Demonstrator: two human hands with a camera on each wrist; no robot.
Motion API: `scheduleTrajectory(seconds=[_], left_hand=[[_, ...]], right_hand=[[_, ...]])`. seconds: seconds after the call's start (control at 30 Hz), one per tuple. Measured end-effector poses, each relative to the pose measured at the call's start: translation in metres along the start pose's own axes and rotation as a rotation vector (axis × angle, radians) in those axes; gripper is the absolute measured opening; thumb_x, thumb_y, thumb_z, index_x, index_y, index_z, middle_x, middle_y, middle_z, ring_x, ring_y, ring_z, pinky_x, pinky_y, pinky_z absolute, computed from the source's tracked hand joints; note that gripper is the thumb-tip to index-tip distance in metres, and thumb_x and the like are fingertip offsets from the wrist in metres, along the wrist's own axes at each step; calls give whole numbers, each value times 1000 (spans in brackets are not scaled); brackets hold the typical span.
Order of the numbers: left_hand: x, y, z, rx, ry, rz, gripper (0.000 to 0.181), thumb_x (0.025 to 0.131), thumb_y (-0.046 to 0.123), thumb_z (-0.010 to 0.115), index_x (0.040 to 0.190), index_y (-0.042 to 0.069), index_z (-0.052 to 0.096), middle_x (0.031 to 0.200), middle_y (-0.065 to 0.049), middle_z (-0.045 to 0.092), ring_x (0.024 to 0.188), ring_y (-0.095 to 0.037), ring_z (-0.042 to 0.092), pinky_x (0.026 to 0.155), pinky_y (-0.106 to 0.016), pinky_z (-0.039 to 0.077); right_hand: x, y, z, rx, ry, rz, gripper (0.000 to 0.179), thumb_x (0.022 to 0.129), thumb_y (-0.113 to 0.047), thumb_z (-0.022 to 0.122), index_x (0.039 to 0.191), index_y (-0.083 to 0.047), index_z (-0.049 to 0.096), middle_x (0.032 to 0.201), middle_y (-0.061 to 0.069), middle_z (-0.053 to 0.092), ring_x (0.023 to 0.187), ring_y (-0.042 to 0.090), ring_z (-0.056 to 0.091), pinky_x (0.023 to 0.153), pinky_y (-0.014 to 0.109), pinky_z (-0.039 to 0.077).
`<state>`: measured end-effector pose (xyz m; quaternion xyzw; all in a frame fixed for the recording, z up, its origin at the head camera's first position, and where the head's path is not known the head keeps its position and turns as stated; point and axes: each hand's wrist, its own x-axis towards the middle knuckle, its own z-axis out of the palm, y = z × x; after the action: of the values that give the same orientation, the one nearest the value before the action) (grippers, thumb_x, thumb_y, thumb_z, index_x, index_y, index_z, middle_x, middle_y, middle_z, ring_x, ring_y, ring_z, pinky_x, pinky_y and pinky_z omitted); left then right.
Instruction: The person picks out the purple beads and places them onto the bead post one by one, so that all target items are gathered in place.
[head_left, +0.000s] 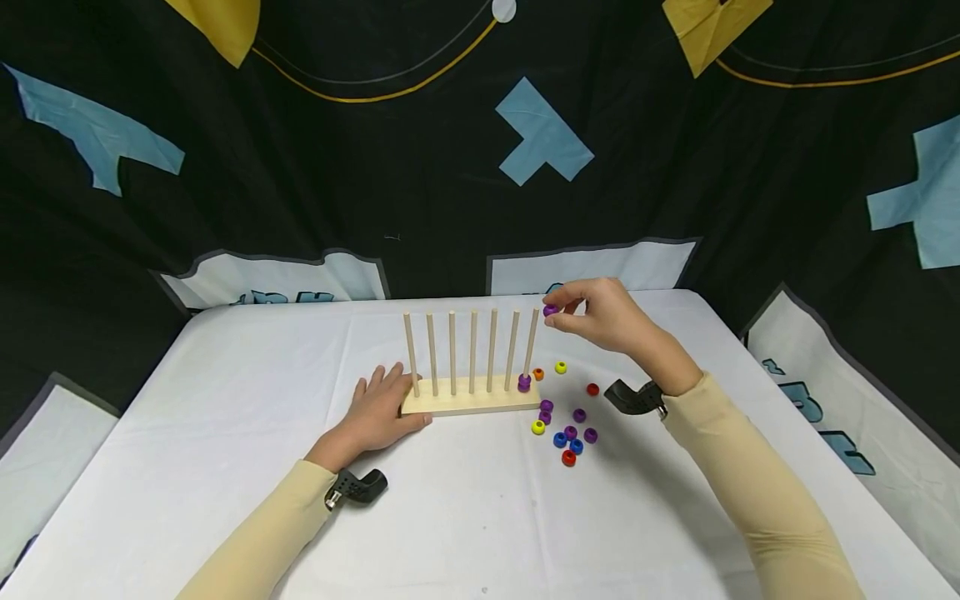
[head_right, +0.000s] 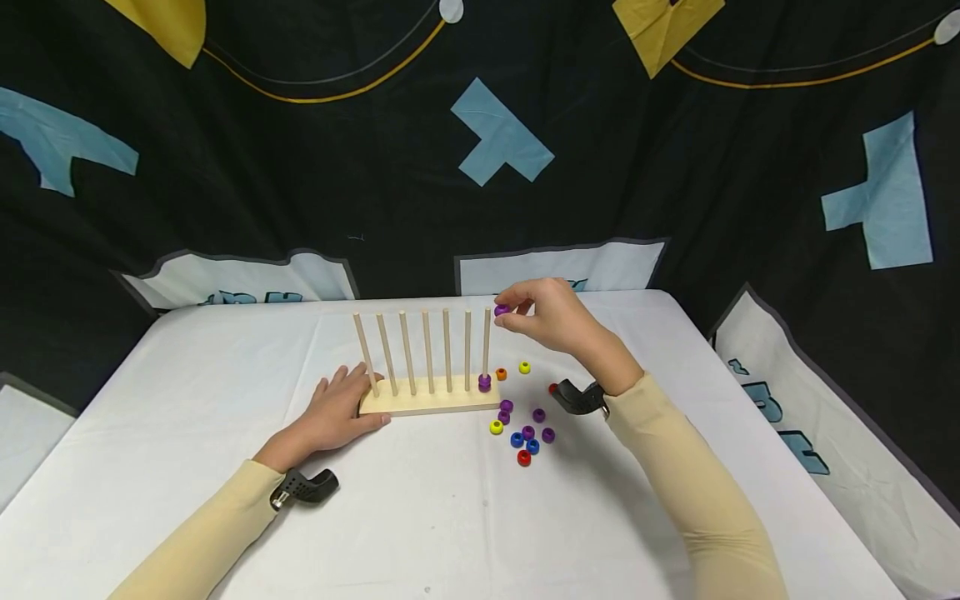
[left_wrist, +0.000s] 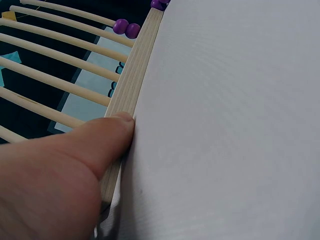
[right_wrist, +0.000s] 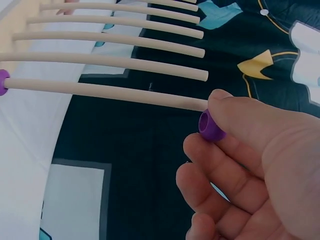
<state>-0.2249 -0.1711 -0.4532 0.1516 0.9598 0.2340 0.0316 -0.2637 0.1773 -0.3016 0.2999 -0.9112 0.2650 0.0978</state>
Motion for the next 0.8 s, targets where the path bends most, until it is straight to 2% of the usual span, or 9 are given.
scheduleTrajectory(seconds=[0.3,0.8], left_hand=[[1,0,1,2,4,4,70,94,41,67,150,3,46,162,-34,27,151,-60,15,117,-78,9],[0,-1,1,-1,8,6,71,94,41,67,150,3,46,162,-34,27,152,-59,15,118,-77,9]], right_hand=[[10,-8,-3,8,14,-38,28,89,-15,79,113,-1,76,103,12,79,88,23,67,76,34,56],[15,-9,2,12,9,-30,27,89,-12,79,113,0,76,104,13,79,88,23,67,71,29,55]])
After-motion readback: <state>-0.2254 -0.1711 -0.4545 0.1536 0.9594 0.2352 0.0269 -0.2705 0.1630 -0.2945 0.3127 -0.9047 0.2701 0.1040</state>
